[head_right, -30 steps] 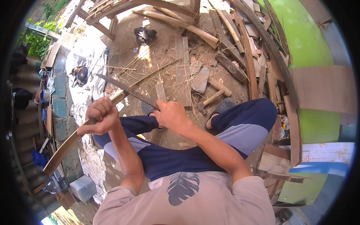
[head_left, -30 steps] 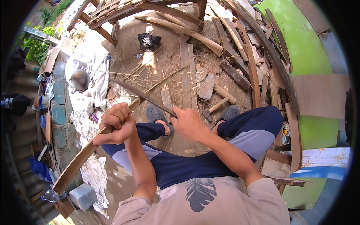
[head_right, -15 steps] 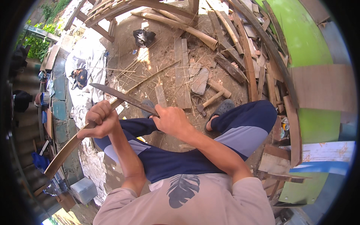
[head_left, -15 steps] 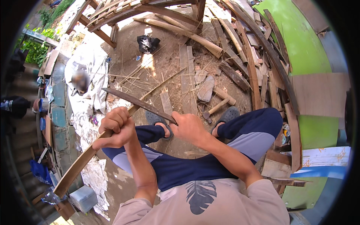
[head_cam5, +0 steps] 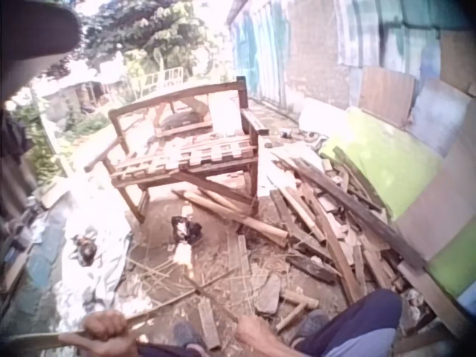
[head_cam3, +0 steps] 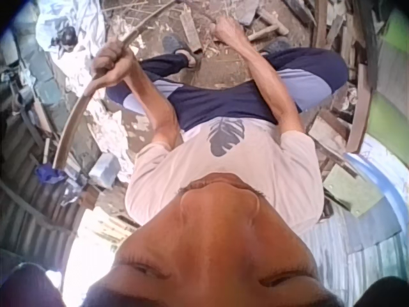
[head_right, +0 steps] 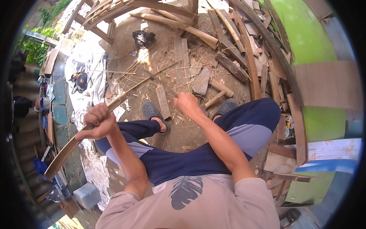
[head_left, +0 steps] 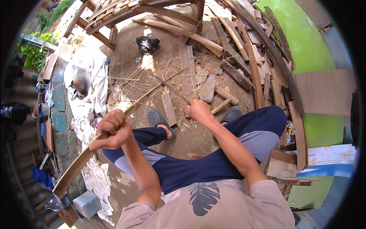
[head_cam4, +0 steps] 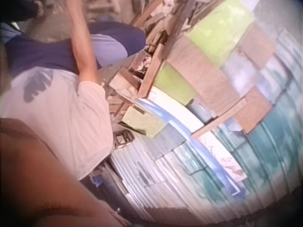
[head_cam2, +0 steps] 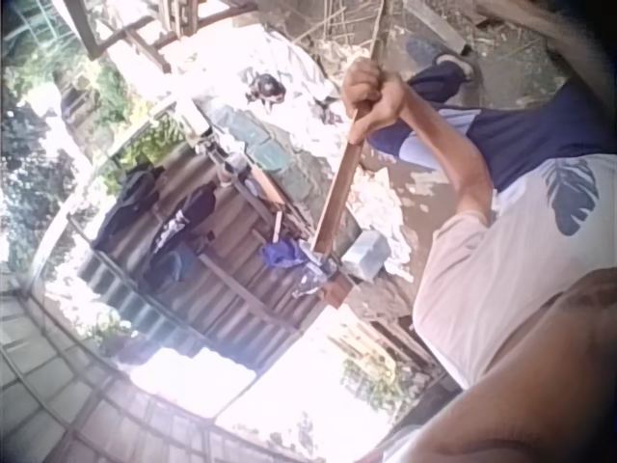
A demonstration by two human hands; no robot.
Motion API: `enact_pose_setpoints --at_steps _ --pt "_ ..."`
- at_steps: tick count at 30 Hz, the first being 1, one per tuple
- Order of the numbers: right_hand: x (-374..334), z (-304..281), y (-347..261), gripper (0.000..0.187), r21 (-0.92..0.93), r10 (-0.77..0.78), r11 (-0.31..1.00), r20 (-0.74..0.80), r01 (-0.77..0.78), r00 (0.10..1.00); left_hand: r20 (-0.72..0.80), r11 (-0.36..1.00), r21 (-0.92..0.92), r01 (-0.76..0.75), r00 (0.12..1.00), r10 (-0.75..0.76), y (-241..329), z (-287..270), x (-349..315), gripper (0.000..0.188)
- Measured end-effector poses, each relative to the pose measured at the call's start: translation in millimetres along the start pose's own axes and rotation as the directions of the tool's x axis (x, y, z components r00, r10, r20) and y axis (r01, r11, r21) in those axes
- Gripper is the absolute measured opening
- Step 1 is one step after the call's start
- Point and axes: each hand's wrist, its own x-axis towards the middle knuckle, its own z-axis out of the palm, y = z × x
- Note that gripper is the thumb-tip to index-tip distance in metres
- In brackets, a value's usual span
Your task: The person sits cross-legged and uses a knife to shave and split a long bamboo stick into thin strips. They repeatedly draw the knife along the bamboo to remove outer layers and separate fibers, producing shavings and thin strips.
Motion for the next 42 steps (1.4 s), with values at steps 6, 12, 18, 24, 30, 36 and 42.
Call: enact_pose_setpoints --at_steps 6,12,18,24,30,36,42 --pt "3.9 -6.0 2.7 0.036 -0.038 0.087 0.996 0.04 -0.086 0.995 -0.002 1.0 0.016 0.007 1.0 -0.007 1.0 -6.5 1.8 0.078" --pt "10.9 9.0 -10.9 0.034 0.022 -0.047 0.999 0.032 0.047 0.998 -0.026 1.0 0.001 0.007 1.0 -0.007 2.2 -6.6 1.2 0.078" --pt "64.3 18.3 86.4 0.04 -0.086 0.25 0.965 0.028 -0.247 0.968 -0.041 0.999 0.037 0.027 0.999 -0.025 1.4 -10.6 7.1 0.078" --pt "34.1 -0.9 6.1 0.033 0.01 -0.125 0.992 0.112 0.125 0.986 -0.063 0.998 0.041 0.055 0.997 -0.052 5.3 -9.8 10.6 0.078" --pt "62.8 4.9 25.7 0.028 -0.048 -0.131 0.99 -0.001 0.131 0.991 0.003 0.999 0.022 0.03 1.0 -0.03 0.1 -11.8 18.2 0.077" --pt "29.5 -19.8 -28.5 0.03 -0.08 -0.213 0.972 0.081 0.22 0.974 -0.089 0.999 0.039 0.031 0.996 -0.028 6.5 -28.1 16.3 0.078" --pt "72.1 1.2 77.7 0.036 -0.148 0.15 0.979 0.041 -0.142 0.988 -0.077 0.999 -0.032 0.035 0.996 -0.037 2.6 -21.2 22.1 0.078"
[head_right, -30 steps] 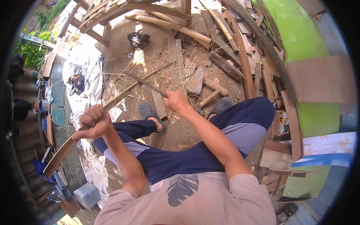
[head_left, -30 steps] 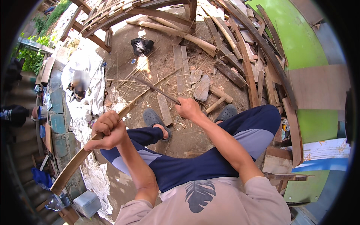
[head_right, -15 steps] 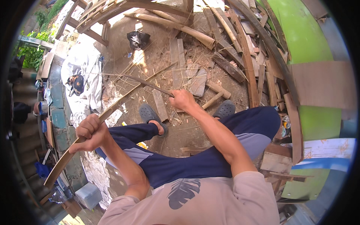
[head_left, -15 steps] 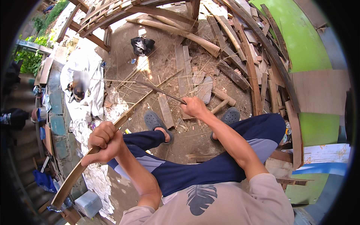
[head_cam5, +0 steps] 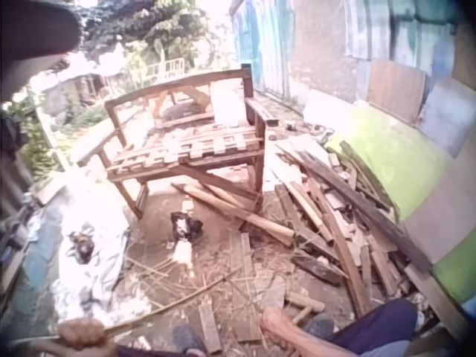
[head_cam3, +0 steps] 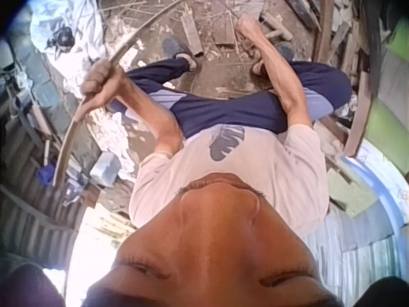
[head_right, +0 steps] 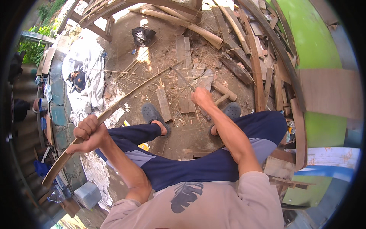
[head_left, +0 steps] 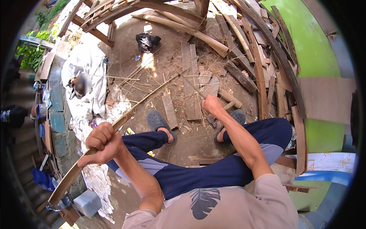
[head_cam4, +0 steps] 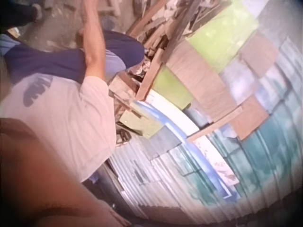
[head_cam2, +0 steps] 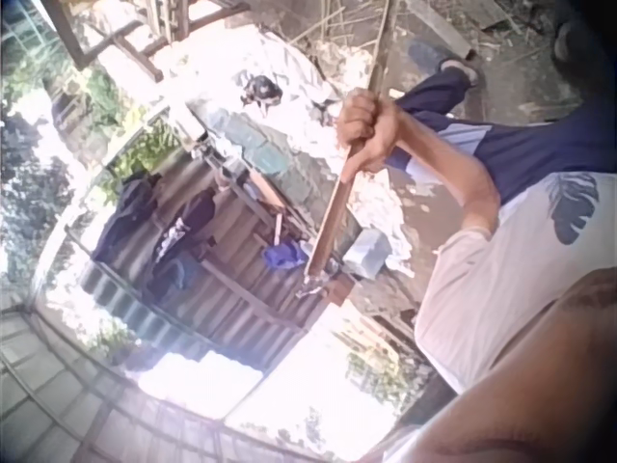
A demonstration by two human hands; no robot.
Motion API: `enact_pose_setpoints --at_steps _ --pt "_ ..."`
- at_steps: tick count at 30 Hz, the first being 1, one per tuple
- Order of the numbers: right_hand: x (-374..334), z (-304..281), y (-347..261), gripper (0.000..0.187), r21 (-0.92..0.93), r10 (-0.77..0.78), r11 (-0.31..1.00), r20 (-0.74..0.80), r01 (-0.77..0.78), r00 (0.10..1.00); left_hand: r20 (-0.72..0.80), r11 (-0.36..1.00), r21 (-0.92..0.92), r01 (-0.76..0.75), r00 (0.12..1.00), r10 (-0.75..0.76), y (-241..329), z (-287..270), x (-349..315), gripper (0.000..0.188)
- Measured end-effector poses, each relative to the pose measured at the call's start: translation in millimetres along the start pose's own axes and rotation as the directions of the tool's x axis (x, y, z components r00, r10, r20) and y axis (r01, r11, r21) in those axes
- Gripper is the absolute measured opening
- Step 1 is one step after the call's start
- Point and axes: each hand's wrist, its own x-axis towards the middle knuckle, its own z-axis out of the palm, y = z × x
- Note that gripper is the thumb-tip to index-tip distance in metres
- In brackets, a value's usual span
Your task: The person sits cross-legged and uses a knife to shave and split a long bamboo stick into thin strips. They repeatedly draw the knife along the bamboo to remove outer layers and separate fibers, producing shavings and thin strips.
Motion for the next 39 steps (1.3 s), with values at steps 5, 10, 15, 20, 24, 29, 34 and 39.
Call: enact_pose_setpoints --at_steps 5,10,15,20,24,29,34,39 --pt "-39.6 -13.5 -49.7 0.03 0.109 -0.168 0.98 0.003 0.167 0.986 0.021 0.999 0.022 0.034 0.999 -0.035 3.1 0.4 -2.7 0.076" --pt "-70.7 -25.5 -89.7 0.03 0.11 -0.37 0.924 0.018 0.366 0.929 0.044 0.999 -0.009 0.035 0.998 -0.034 2.0 1.6 -2.3 0.077" --pt "-25.6 -11.5 -41.7 0.03 0.082 -0.158 0.984 -0.006 0.158 0.987 0.071 0.999 -0.036 0.034 0.997 -0.032 -0.9 6.2 -2.4 0.077" --pt "-50.8 -15.9 -77.7 0.027 0.091 -0.352 0.931 -0.039 0.354 0.935 0.083 0.999 -0.014 0.032 0.996 -0.03 0.9 6.9 -3.4 0.077" --pt "-34.0 -6.0 -65.5 0.025 0.136 -0.309 0.94 -0.048 0.312 0.95 0.084 0.999 -0.008 0.042 0.996 -0.041 0.9 3.7 -2.0 0.077" --pt "-57.8 -21.7 -91.3 0.025 0.083 -0.36 0.927 -0.073 0.365 0.93 0.062 0.998 -0.015 0.054 0.997 -0.053 5.2 -4.3 -2.9 0.077" --pt "-25.2 -13.7 -58.3 0.028 0.083 -0.195 0.977 -0.015 0.195 0.981 0.066 0.998 -0.02 0.061 0.996 -0.06 4.4 -3.4 -2.8 0.077" --pt "-46.3 -31.8 -87.8 0.032 0.046 -0.341 0.939 0.004 0.341 0.94 0.056 0.999 -0.004 0.045 0.997 -0.045 5.7 -4.9 -3.1 0.076"
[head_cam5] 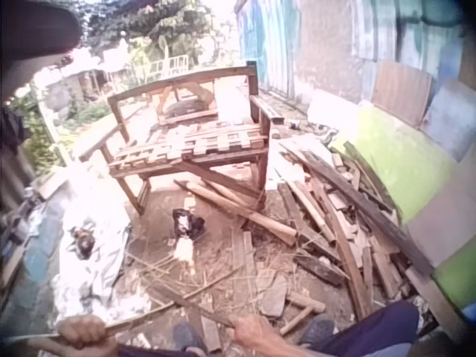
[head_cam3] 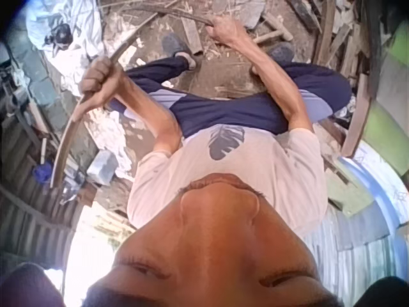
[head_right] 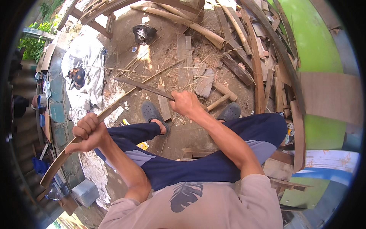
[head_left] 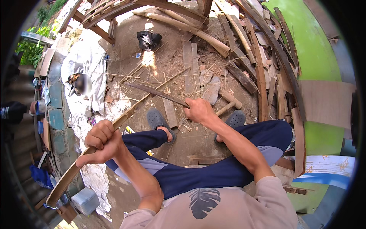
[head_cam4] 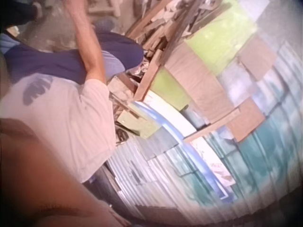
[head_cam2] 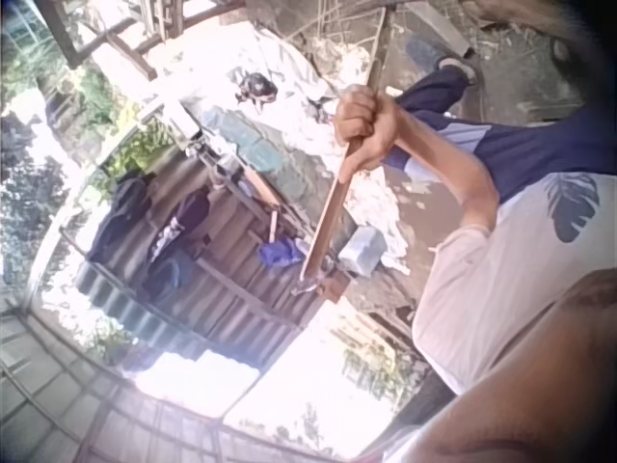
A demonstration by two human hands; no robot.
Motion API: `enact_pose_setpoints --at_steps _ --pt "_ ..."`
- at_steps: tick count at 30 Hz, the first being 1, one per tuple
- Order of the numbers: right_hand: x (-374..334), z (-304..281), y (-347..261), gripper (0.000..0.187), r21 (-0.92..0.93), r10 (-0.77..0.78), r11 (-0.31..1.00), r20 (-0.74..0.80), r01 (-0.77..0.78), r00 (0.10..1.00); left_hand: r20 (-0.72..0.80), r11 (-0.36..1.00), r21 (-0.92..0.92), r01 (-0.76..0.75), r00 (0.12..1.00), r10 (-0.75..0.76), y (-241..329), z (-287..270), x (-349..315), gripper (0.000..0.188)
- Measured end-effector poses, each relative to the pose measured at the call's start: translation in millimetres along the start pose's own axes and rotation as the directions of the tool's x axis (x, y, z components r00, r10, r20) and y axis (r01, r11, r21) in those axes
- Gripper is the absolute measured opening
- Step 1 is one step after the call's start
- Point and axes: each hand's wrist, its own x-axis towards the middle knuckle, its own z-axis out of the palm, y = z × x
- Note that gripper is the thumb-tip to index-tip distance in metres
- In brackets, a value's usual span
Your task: The person sits cross-legged and uses a knife to shave and split a long bamboo stick into thin strips. They repeatedly draw the knife along the bamboo to remove outer layers and separate fibers, producing shavings and thin strips.
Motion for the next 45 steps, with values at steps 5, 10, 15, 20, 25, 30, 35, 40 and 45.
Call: enact_pose_setpoints --at_steps 5,10,15,20,25,30,35,40,45 --pt "37.5 35.2 105.1 0.037 0.006 0.274 0.962 -0.001 -0.274 0.962 0.0 1.0 0.003 0.028 1.0 -0.028 -3.8 2.0 2.6 0.076" --pt "35.5 14.4 59.3 0.036 -0.037 0.118 0.992 -0.015 -0.119 0.993 -0.068 0.999 0.035 -0.028 0.997 0.031 0.2 -10.6 5.0 0.076" --pt "59.4 49.1 105.3 0.034 -0.015 0.243 0.97 0.01 -0.243 0.97 -0.073 1.0 0.019 -0.006 0.997 0.007 -3.6 -13.8 14.4 0.076" --pt "78.5 35.4 139.9 0.032 -0.102 0.286 0.953 0.001 -0.284 0.958 -0.085 1.0 0.009 0.002 0.996 -0.001 -3.5 -20.8 17.0 0.075" --pt "61.5 24.9 80.9 0.029 -0.067 0.012 0.998 0.065 -0.007 0.998 -0.169 0.999 0.038 0.026 0.985 -0.019 2.7 -32.4 16.9 0.075" --pt "93.7 50.8 189.5 0.03 -0.114 0.396 0.913 0.02 -0.392 0.918 -0.15 0.999 0.005 0.042 0.988 -0.04 -6.8 -26.7 28.1 0.075" --pt "79.5 25.8 143.4 0.035 -0.125 0.265 0.96 0.099 -0.252 0.959 -0.235 0.995 0.089 0.036 0.972 -0.014 4.6 -35.4 17.7 0.075" --pt "94.2 32.8 139.5 0.039 -0.053 0.271 0.962 0.118 -0.266 0.955 -0.257 0.992 0.113 0.053 0.966 -0.022 -0.2 -34.4 25.4 0.075" --pt "125.3 23.6 150.6 0.035 -0.125 0.305 0.946 0.039 -0.298 0.952 -0.316 0.983 0.174 0.067 0.949 -0.009 -1.9 -35.8 28.9 0.075"
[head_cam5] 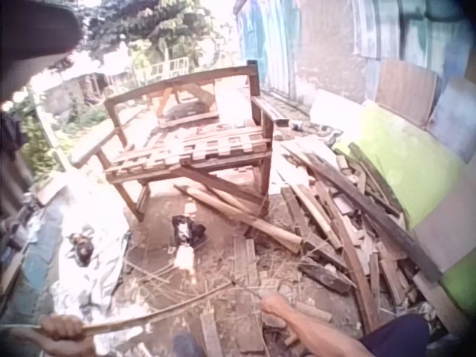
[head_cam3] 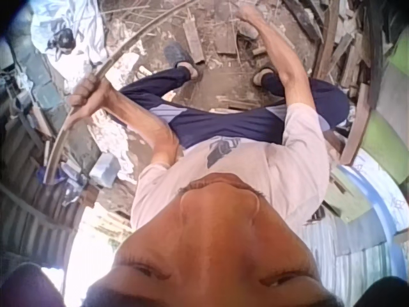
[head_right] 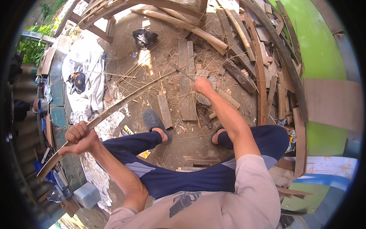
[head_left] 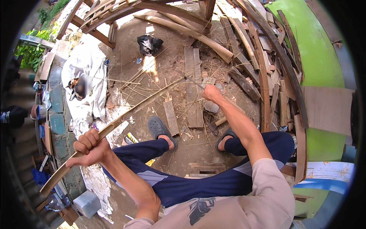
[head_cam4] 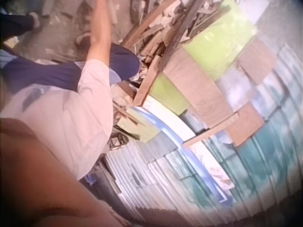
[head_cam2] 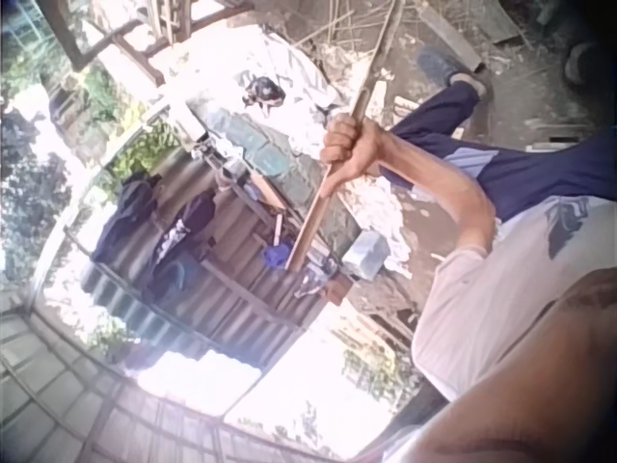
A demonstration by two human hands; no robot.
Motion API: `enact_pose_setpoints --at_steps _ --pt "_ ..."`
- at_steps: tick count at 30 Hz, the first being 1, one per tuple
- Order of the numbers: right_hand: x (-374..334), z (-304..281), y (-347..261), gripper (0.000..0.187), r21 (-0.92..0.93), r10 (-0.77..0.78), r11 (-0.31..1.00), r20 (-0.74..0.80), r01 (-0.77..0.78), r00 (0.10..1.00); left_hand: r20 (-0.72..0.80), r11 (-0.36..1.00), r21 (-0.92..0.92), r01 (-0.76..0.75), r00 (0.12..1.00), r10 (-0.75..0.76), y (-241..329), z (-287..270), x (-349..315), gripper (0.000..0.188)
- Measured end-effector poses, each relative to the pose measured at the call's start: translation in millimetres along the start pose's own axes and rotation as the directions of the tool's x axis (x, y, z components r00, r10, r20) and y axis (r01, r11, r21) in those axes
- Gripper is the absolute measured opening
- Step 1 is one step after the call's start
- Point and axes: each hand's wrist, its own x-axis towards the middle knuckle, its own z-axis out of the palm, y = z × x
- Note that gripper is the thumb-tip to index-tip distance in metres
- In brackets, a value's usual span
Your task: The person sits cross-legged and uses a knife to shave and split a long bamboo stick into thin strips. They repeatedly draw the knife along the bamboo to remove outer layers and separate fibers, producing shavings and thin strips.
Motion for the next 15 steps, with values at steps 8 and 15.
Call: enact_pose_setpoints --at_steps 8,15 --pt "26.1 22.2 70.7 0.038 -0.048 0.019 0.999 -0.059 -0.022 0.998 -0.091 0.999 0.038 0.002 0.996 0.001 -4.2 8.6 4.4 0.074" --pt "-6.4 -16.2 7.7 0.038 -0.145 -0.153 0.974 0.147 0.175 0.977 -0.136 0.997 0.072 -0.031 0.99 0.041 4.6 -7.8 0.3 0.074"
